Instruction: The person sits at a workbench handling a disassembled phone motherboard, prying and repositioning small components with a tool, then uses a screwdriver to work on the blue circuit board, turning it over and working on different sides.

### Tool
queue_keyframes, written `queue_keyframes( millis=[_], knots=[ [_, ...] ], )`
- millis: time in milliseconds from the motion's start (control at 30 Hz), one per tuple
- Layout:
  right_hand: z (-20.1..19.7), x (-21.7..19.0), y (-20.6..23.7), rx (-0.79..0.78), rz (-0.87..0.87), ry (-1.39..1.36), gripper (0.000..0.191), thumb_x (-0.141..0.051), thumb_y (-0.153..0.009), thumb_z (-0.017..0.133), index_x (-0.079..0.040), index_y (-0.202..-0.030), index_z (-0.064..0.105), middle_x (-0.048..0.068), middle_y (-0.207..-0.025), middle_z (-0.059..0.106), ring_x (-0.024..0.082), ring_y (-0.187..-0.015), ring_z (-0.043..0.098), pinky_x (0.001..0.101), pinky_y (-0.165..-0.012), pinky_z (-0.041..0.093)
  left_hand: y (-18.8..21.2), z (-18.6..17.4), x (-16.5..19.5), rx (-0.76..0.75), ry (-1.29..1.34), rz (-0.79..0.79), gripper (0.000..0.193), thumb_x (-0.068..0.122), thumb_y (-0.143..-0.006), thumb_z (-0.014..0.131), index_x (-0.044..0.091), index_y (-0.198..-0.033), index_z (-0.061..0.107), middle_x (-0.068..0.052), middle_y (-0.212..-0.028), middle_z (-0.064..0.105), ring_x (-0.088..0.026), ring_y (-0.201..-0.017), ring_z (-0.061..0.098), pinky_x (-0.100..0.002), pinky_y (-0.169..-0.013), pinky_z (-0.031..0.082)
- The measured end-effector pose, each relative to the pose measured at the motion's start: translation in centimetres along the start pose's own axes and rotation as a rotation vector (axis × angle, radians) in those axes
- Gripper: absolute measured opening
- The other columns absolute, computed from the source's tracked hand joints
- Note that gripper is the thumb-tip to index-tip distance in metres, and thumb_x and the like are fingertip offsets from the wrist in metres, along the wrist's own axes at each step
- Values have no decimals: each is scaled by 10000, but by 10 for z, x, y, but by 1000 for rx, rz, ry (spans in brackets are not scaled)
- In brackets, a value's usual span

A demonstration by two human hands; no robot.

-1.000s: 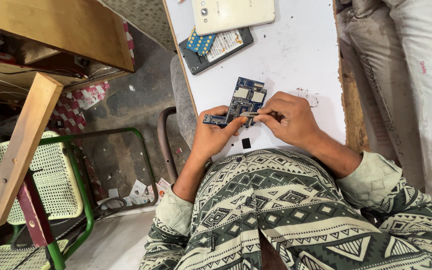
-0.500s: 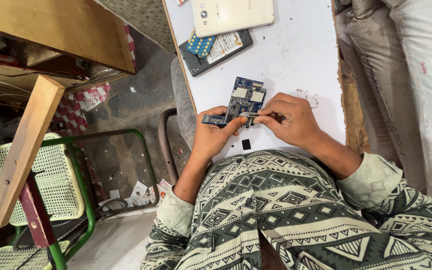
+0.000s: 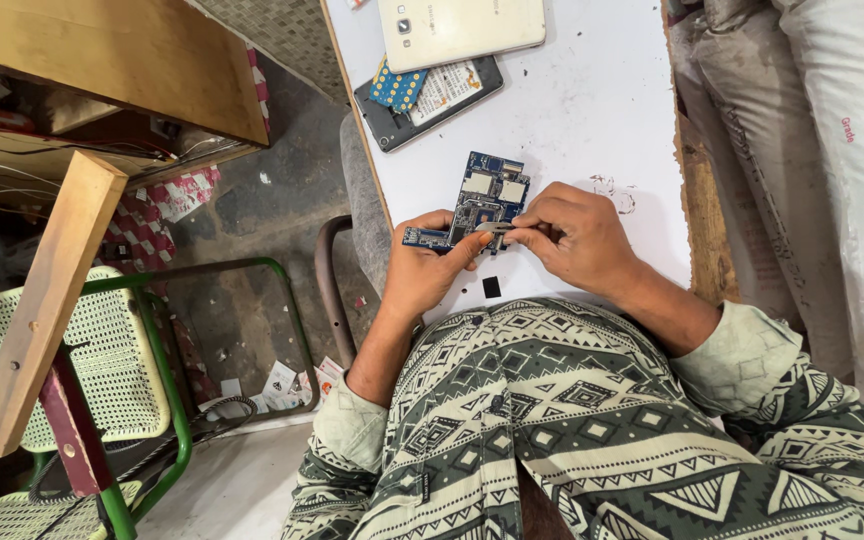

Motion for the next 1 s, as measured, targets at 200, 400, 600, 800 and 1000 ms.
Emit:
queue_keyframes(
  millis=[200,400,600,800,1000],
  knots=[
    [-1,0,0,9,17,-36,176,-129,-866,845,-3,-927,739,70,-866,691,103,-646,648,245,-550,505,2,3,-2,15,-145,29,128,93,-894,814,-11,-879,740,-20,-691,712,-41,-585,618,-197,-519,474],
    [-4,-3,-2,37,3,-43,184,-126,-842,854,-5,-917,738,64,-848,688,95,-619,630,242,-533,488,0,0,5,32,-49,54,141,104,-885,818,-13,-903,743,-10,-714,709,-38,-601,616,-195,-533,484],
    [-4,3,-1,48,37,-23,158,-123,-838,841,-11,-894,743,81,-805,681,125,-583,619,273,-522,475,-3,-8,-7,83,-43,19,153,116,-862,829,-9,-898,749,-18,-715,725,-52,-592,619,-224,-527,492],
    [-10,-2,-12,145,35,57,105,-130,-825,805,-43,-850,752,76,-790,710,147,-586,660,284,-550,513,-12,-13,5,105,-96,69,156,133,-885,812,-4,-849,746,-25,-701,718,-68,-589,622,-249,-527,490],
    [-8,6,-15,152,110,-109,78,-90,-818,792,-26,-851,759,38,-740,700,72,-535,581,247,-476,457,-11,-11,14,37,15,156,146,103,-926,769,-11,-859,706,-33,-715,714,-68,-604,638,-238,-553,502]
  ],
)
Point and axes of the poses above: each hand's wrist, its own y-axis away from the middle knuckle, its own z-axis out of the palm, x = y × z, the point moved 8 cm from there along -y, towards the middle knuckle
